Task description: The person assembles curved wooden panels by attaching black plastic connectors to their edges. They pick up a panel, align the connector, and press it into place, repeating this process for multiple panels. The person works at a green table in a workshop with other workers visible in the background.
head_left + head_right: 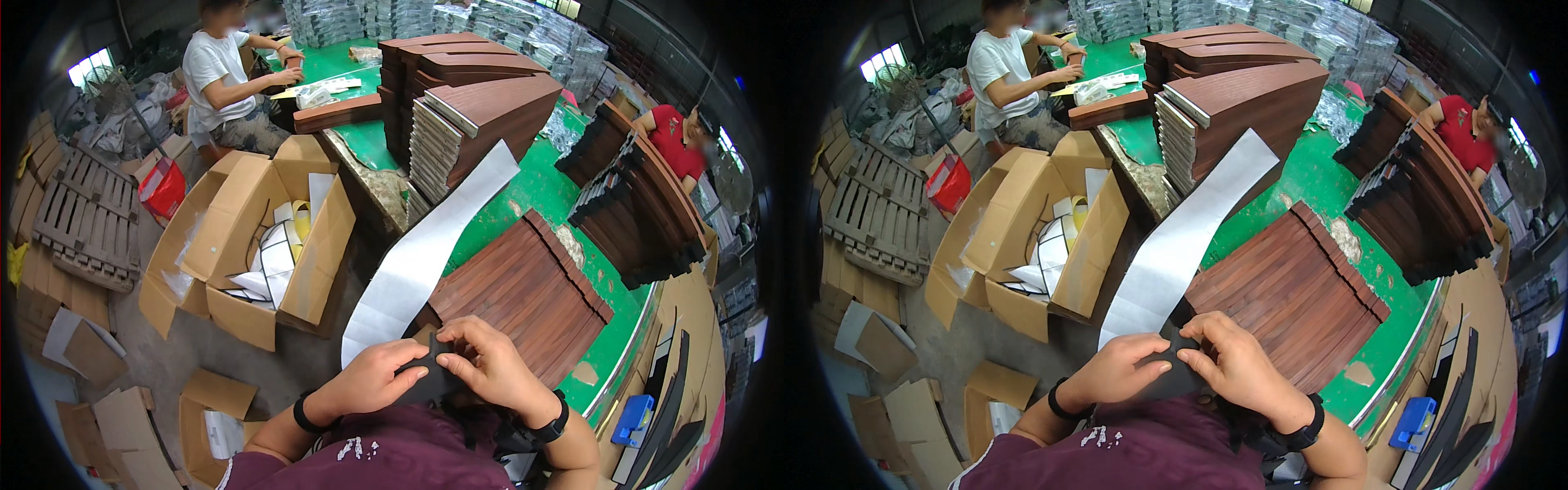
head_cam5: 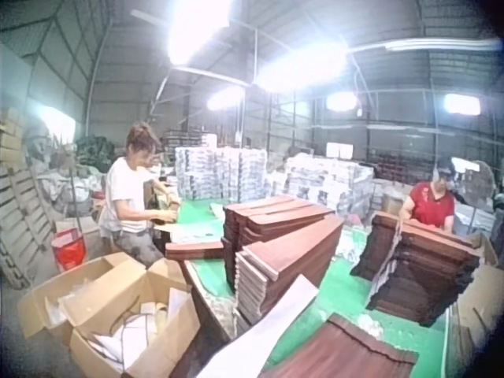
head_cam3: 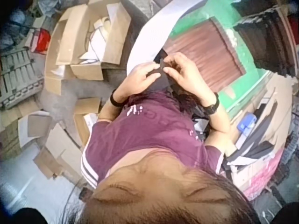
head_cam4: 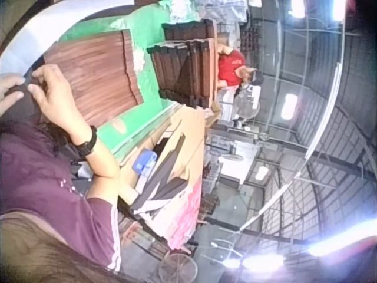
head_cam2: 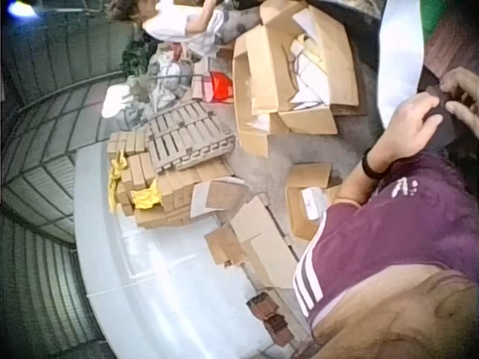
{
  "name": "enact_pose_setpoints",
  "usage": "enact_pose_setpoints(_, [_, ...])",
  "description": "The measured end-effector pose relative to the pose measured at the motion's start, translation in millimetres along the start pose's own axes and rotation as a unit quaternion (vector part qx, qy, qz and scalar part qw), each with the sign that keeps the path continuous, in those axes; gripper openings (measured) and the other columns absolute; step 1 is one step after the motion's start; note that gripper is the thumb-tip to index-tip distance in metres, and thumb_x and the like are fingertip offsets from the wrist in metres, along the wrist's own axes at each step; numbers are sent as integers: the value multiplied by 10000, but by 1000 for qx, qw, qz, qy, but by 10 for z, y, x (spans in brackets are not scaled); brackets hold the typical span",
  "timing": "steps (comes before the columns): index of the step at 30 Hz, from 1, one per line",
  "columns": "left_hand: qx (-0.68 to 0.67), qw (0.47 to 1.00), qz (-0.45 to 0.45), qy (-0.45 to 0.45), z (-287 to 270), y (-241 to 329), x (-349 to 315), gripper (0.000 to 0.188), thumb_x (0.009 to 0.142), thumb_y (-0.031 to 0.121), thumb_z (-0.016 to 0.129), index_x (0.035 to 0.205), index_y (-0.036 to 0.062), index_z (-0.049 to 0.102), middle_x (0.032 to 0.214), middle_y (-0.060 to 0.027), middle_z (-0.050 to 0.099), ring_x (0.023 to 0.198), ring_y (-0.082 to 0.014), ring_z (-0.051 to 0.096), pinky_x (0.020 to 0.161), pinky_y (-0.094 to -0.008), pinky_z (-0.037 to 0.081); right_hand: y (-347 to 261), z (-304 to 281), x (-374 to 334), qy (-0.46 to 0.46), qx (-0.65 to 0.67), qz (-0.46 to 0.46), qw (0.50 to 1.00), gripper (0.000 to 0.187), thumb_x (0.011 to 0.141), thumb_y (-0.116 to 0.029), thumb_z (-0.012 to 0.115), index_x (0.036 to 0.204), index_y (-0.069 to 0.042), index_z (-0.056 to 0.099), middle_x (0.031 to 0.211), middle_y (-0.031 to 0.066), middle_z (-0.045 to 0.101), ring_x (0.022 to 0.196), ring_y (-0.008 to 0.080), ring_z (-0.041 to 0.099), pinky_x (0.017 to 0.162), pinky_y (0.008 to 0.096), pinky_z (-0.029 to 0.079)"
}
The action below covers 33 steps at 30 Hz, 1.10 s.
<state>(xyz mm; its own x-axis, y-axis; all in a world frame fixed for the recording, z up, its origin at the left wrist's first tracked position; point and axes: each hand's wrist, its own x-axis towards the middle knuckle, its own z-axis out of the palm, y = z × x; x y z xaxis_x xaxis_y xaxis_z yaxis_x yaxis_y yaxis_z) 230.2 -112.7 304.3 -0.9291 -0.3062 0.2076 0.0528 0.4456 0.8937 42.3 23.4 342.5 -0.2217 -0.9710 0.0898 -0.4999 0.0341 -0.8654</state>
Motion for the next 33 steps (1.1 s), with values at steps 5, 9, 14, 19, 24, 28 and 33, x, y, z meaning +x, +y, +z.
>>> enact_pose_setpoints(5, [-185, 980, -71, 7, 49, 33, -23, 233, 971, 131, 688, 1139, -21, 632, 948, -166, 666, 791, -326, 642, 724, -374, 511, -4, 22, -12, 8, -7, -55, 998, 323, 897, -147, 795, 1159, -22, 656, 1122, 111, 650, 855, 240, 657, 721, 341, 546])
enact_pose_setpoints(9, [-60, 997, -36, 43, 46, -8, 5, 178, 989, 143, 674, 1088, -3, 649, 867, -149, 640, 732, -309, 610, 683, -364, 489, -34, 84, -36, 62, -51, -78, 994, 333, 863, -97, 818, 1163, -28, 689, 1110, 127, 675, 981, 264, 684, 819, 342, 559])
enact_pose_setpoints(14, [-37, 998, -36, 44, 22, -7, 27, 178, 973, 125, 682, 1048, -33, 648, 864, -152, 650, 752, -219, 630, 695, -340, 499, -48, 119, -59, 58, -70, -79, 993, 273, 890, -110, 774, 1134, -13, 699, 1106, 146, 676, 941, 319, 697, 789, 373, 574])
enact_pose_setpoints(19, [-49, 997, -44, 50, 43, -45, 29, 172, 998, 152, 657, 1047, -12, 656, 850, -148, 647, 740, -276, 618, 693, -357, 493, -2, 143, -9, 62, -83, -76, 992, 182, 928, -83, 690, 1092, -5, 702, 1040, 164, 695, 924, 342, 705, 784, 387, 580])
enact_pose_setpoints(24, [-68, 994, -72, 44, 51, 8, 36, 176, 1011, 165, 636, 1043, -6, 660, 827, -152, 646, 727, -303, 624, 685, -372, 493, -55, -42, -6, 107, -103, -19, 989, 136, 925, -52, 664, 1041, 8, 702, 1013, 174, 700, 907, 349, 706, 779, 382, 578])
enact_pose_setpoints(28, [-34, 995, -76, 51, -19, 11, 66, 165, 1004, 152, 636, 1044, -6, 662, 800, -146, 641, 713, -298, 631, 665, -377, 487, 104, -504, -241, 204, 40, 56, 977, 126, 997, 15, 600, 1061, 48, 703, 1024, 117, 719, 774, 156, 740, 687, 278, 594])
enact_pose_setpoints(33, [-31, 993, -109, 34, 46, -14, 124, 162, 978, 151, 656, 1007, -8, 672, 769, -138, 642, 674, -268, 617, 638, -363, 481, 544, -1334, -920, 386, 142, 98, 906, 89, 987, 26, 614, 1054, 58, 663, 1265, 203, 671, 931, 192, 725, 821, 311, 596])
